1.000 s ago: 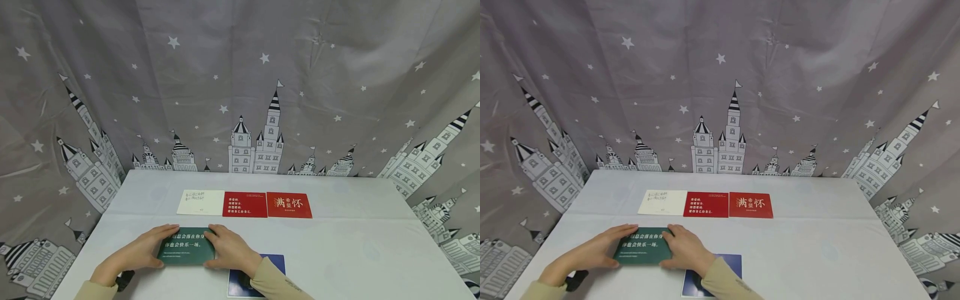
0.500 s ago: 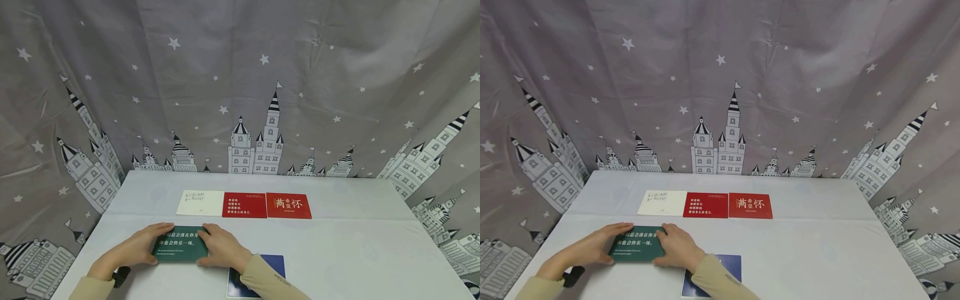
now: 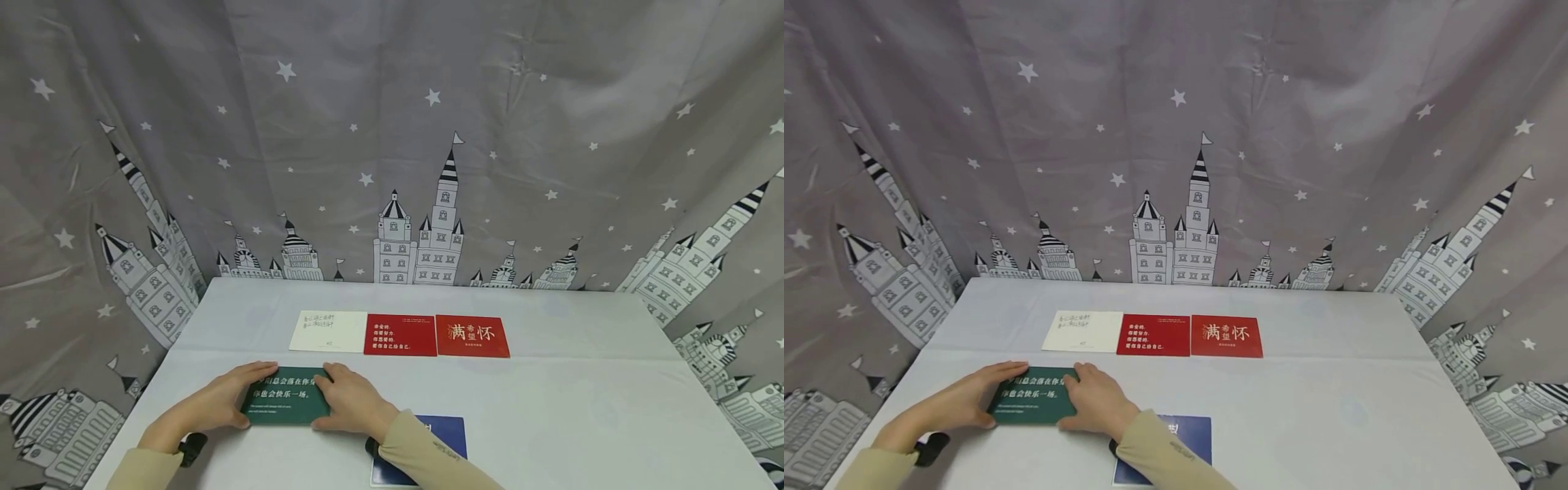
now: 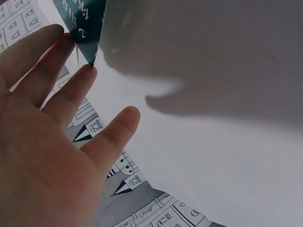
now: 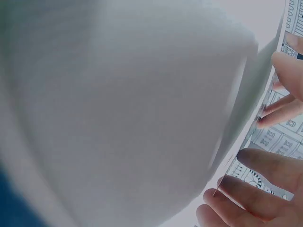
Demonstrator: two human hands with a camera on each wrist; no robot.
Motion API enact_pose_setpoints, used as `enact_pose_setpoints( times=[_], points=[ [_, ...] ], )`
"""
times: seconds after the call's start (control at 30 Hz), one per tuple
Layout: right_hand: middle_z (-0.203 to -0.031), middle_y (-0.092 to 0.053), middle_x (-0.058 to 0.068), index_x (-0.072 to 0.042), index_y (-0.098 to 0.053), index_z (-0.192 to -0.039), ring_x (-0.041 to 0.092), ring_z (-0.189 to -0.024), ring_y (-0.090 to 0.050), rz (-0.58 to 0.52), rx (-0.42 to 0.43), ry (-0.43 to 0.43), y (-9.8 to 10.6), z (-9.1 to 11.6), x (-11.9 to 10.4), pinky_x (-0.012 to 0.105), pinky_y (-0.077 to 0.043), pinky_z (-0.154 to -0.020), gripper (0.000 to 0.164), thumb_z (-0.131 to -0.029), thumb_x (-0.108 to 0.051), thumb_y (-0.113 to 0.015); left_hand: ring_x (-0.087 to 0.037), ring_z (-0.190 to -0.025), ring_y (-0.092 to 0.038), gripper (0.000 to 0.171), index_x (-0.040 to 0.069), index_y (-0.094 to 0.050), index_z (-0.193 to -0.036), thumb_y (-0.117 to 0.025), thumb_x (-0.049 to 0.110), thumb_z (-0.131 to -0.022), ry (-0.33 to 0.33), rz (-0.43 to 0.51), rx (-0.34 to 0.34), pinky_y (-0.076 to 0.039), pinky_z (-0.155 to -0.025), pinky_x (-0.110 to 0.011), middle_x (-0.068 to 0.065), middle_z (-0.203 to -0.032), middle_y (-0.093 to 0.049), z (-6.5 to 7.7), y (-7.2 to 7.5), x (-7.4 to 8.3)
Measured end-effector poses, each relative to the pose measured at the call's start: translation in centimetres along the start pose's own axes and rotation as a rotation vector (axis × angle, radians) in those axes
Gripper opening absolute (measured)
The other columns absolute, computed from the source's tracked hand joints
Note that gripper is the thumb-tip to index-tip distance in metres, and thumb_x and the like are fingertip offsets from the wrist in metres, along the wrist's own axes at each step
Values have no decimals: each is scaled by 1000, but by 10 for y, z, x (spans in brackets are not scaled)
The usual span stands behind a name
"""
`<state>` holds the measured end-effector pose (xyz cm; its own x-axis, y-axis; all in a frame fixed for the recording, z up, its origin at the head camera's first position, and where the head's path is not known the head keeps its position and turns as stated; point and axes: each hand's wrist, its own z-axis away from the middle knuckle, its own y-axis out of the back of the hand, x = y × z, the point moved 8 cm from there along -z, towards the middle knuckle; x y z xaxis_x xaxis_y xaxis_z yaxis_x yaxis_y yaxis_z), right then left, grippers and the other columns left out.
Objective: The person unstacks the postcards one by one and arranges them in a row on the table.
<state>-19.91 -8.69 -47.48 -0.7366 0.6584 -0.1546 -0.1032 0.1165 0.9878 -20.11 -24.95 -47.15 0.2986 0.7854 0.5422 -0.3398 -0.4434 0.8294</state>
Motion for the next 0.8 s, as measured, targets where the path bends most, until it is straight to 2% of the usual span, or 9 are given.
enact_pose_setpoints(
  times=[0.23, 0.8],
  points=[
    [-138, -49, 9, -9, -55, -135, 17, -127, -45, 25, -12, 4, -1, -6, -5, 23, -38, -102, 71, -81, -53, -70, -54, -125, -35, 97, -4, -47, -136, -84, 1, -47, 10, -5, 8, -30, -95, -70, -29, -139, -41, 1, 1, -7],
    [-140, -48, 9, -10, -54, -136, 17, -129, -43, 75, -33, 2, -6, -18, -12, 22, -34, -105, 72, -82, -56, -67, -55, -125, -33, 98, -5, -46, -137, -83, -1, -46, 46, 15, 0, -28, -97, -70, -30, -139, -41, 3, 3, -20]
  ],
)
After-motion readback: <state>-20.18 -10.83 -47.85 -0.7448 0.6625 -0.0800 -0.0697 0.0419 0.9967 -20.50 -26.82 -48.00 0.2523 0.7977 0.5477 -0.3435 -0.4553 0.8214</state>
